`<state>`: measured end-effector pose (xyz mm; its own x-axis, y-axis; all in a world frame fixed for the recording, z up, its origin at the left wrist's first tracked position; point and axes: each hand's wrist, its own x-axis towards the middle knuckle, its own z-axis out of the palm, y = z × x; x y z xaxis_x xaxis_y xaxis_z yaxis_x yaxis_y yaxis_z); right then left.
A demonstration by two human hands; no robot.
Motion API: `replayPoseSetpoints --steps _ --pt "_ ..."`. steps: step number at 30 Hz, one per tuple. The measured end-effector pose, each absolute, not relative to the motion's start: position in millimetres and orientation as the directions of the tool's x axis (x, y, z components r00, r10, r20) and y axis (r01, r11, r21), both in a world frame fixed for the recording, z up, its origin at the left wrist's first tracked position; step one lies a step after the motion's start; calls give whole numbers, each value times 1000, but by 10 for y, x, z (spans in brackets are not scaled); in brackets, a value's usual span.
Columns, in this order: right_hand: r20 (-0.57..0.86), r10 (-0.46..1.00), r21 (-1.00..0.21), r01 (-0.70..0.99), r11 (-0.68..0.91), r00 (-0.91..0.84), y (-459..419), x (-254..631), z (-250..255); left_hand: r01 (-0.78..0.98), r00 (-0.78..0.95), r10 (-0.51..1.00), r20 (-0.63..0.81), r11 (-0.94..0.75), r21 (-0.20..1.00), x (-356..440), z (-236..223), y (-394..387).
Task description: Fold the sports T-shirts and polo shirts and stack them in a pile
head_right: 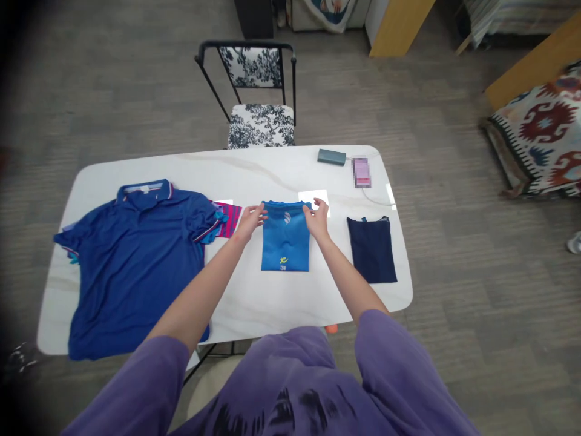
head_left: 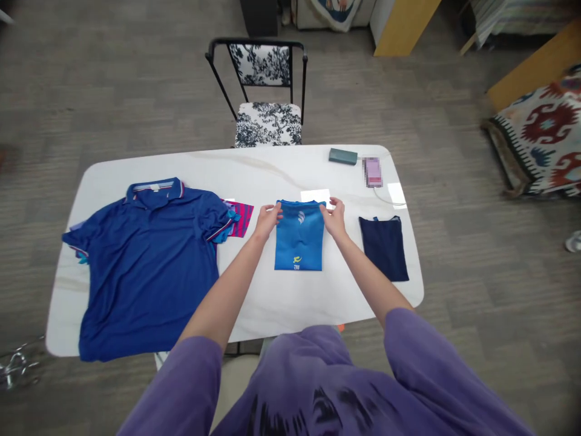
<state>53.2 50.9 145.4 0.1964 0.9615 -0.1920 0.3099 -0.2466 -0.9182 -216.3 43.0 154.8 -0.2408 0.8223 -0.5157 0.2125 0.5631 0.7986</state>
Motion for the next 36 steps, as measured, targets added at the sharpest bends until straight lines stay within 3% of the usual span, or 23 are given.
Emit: replayPoseSetpoints --steps 2,6,10,15,26,32,36 --pt "-208 966 -856 448 -257 155 581 539 1096 361 -280 822 -495 568 740 -2075 1211 485" --pt "-379 919 -589 738 -329 107 56 690 681 537 -338 800 -495 597 597 -2008 840 -12" --pt "-502 855 -438 814 -381 130 -669 837 649 657 -379 747 -546 633 410 -2084 802 -738" --pt "-632 775 -260 934 -246 28 -1147 742 736 773 -273 711 -648 563 292 -2109 901 -1405" --pt "-696 718 -209 960 -185 -13 -2405 705 1396 864 -114 542 -833 468 186 -2480 1261 -2675" --pt "-534 845 -252 947 -199 36 -1280 694 1070 837 -57 870 -490 309 452 -2652 967 -1546" --pt "-495 868 -285 938 -198 33 -637 528 832 849 -31 887 -462 267 456 -2448 792 -846"
